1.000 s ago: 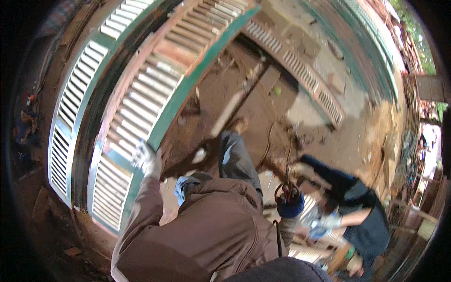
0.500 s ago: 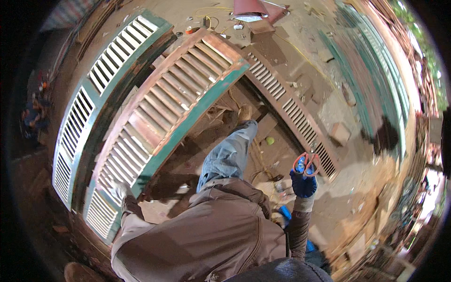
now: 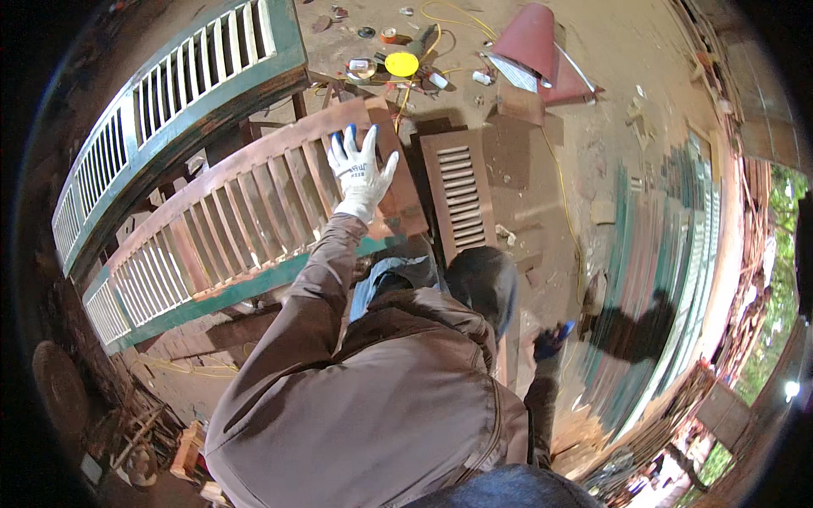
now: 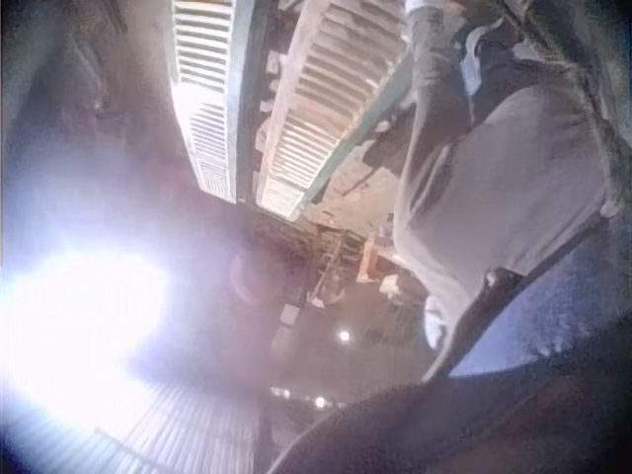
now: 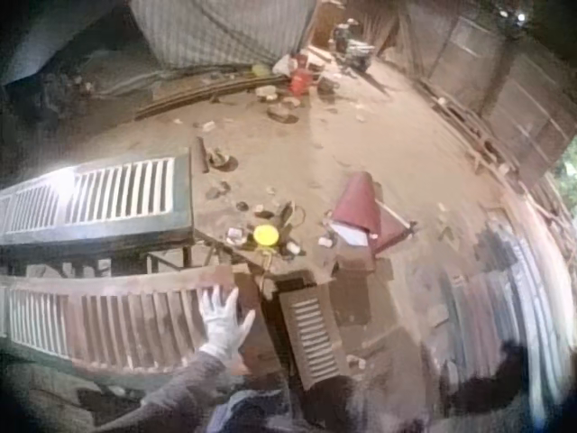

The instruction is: The person sits on the floor and uses an angle grinder with a sanding disc to sand a wooden board. They adjust the tool, apply a liquid from a spray bottle, and continue sanding the surface.

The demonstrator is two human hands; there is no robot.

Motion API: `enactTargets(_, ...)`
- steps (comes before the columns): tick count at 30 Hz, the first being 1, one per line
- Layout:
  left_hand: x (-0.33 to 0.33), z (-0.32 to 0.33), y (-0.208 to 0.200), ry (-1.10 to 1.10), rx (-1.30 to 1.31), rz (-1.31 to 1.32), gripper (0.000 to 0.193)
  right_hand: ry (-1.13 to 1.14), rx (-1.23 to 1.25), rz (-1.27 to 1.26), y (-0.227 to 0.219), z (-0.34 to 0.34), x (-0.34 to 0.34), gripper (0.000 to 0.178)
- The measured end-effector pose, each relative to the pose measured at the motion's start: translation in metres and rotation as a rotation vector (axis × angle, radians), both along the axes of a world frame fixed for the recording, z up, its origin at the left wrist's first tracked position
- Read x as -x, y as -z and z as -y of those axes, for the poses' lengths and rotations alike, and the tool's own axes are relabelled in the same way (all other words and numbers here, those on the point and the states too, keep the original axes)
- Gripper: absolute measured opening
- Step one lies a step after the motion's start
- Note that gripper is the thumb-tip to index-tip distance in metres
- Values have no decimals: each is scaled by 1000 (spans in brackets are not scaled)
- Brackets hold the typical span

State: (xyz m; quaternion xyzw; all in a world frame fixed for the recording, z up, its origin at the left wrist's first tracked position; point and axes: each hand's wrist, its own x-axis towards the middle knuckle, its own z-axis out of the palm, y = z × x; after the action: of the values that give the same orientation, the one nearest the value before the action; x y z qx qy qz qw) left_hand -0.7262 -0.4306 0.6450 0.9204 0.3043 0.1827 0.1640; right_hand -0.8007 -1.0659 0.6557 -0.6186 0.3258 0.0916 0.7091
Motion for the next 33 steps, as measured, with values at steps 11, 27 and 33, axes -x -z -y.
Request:
enactTargets(11,-43,30,9,-301,-108,-196,81,-123,290,-689,25,124,-207,44)
enactTargets(27,-158,61,-7,-975,155,-1065,106,-938,204,546,-122,-223,-1025,20)
enactTargets(33,-196,27,2,-1409,348,-951,103,-1452,228,244,-83,-325,-1043,19)
